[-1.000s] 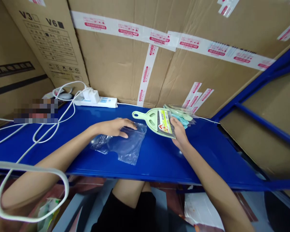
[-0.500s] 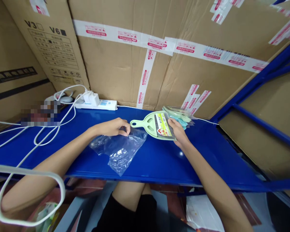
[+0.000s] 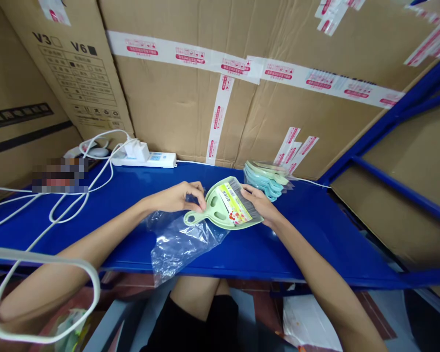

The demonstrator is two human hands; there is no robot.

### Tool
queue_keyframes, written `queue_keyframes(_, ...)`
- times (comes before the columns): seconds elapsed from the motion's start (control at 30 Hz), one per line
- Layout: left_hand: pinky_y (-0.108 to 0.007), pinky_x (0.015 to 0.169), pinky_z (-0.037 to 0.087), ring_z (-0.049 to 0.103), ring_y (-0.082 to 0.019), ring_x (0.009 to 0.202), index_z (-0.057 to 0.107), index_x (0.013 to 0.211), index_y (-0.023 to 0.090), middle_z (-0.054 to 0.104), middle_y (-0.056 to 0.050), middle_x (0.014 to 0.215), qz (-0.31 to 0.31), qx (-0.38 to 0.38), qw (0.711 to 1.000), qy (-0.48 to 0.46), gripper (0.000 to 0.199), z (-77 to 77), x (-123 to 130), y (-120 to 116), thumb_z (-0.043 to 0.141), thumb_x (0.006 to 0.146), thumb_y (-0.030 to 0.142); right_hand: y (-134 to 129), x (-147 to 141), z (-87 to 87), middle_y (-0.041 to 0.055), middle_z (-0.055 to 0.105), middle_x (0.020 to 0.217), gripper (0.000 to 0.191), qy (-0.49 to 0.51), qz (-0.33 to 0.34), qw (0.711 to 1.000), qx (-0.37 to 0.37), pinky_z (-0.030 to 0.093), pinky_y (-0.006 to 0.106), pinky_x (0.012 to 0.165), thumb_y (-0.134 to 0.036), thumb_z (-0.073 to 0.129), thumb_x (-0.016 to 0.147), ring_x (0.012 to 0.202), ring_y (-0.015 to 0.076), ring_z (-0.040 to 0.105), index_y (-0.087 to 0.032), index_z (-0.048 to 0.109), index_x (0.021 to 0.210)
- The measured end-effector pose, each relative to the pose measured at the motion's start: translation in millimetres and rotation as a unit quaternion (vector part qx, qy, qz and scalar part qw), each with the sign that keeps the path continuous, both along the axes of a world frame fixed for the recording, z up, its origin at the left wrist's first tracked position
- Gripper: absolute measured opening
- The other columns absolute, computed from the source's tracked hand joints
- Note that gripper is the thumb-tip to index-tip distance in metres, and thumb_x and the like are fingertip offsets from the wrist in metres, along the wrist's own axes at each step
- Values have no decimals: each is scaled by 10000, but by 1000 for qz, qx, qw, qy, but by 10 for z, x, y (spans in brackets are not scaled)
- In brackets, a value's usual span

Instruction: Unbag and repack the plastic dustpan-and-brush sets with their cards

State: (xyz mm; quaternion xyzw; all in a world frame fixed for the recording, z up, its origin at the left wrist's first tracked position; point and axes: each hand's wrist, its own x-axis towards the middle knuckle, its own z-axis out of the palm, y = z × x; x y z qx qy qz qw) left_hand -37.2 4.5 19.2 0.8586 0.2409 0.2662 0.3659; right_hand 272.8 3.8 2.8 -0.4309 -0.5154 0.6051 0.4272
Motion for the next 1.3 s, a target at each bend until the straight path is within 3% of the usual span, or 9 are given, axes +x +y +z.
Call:
queue_keyframes(0.5, -393, 988, 486, 583, -214, 1067, 790, 944, 218, 618, -59, 1012, 15, 30, 996, -85, 88, -148, 337, -195, 787, 930, 305, -292, -351, -180, 13, 808, 998, 498, -17, 83, 996, 7, 574, 277, 745, -564, 845, 812, 821, 183, 741, -243, 764, 1185)
queue_keyframes(0.7, -406, 1010, 480, 571, -217, 1077, 783, 945, 222, 609, -57, 1012, 37, 49, 993, -101, 83, -99, 350, -247, 785, 935, 304, -341, -419, -245, 24, 800, 1039, 436, -43, 37, 994, 95, 550, 282, 745, -549, 751, 900, 872, 202, 730, -258, 761, 1224)
queue_keyframes(0.97, -404, 981, 498, 564, -220, 1045, 769, 892, 216, 594, -57, 981, 79, 87, 984, -131, 128, -47, 372, -274, 787, 932, 337, -407, -388, -117, 56, 797, 1089, 380, -100, -60, 974, 195, 563, 321, 719, -512, 708, 938, 845, 232, 732, -261, 794, 1209)
queue_keyframes(1.07, -408, 992, 498, 560, -217, 1045, 759, 896, 221, 570, -53, 1002, 96, 98, 982, -133, 126, -46, 376, -283, 785, 930, 340, -392, -382, -126, 51, 811, 1027, 401, -86, -41, 981, 171, 566, 320, 692, -523, 734, 913, 808, 228, 734, -254, 793, 1204)
queue_keyframes(1.2, -401, 998, 490, 553, -215, 1054, 741, 903, 222, 579, -49, 1008, 99, 101, 983, -117, 83, -52, 374, -289, 758, 947, 291, -356, -377, -187, 31, 804, 845, 484, -52, -10, 996, 78, 545, 303, 598, -564, 785, 849, 678, 210, 714, -235, 784, 1204)
queue_keyframes(1.3, -402, 1004, 476, 541, -220, 1068, 740, 904, 222, 599, -50, 988, 89, 110, 984, -110, 76, -60, 389, -296, 736, 962, 271, -345, -379, -195, 24, 804, 830, 509, -34, -16, 998, 52, 548, 295, 601, -565, 828, 802, 660, 198, 715, -224, 784, 1178)
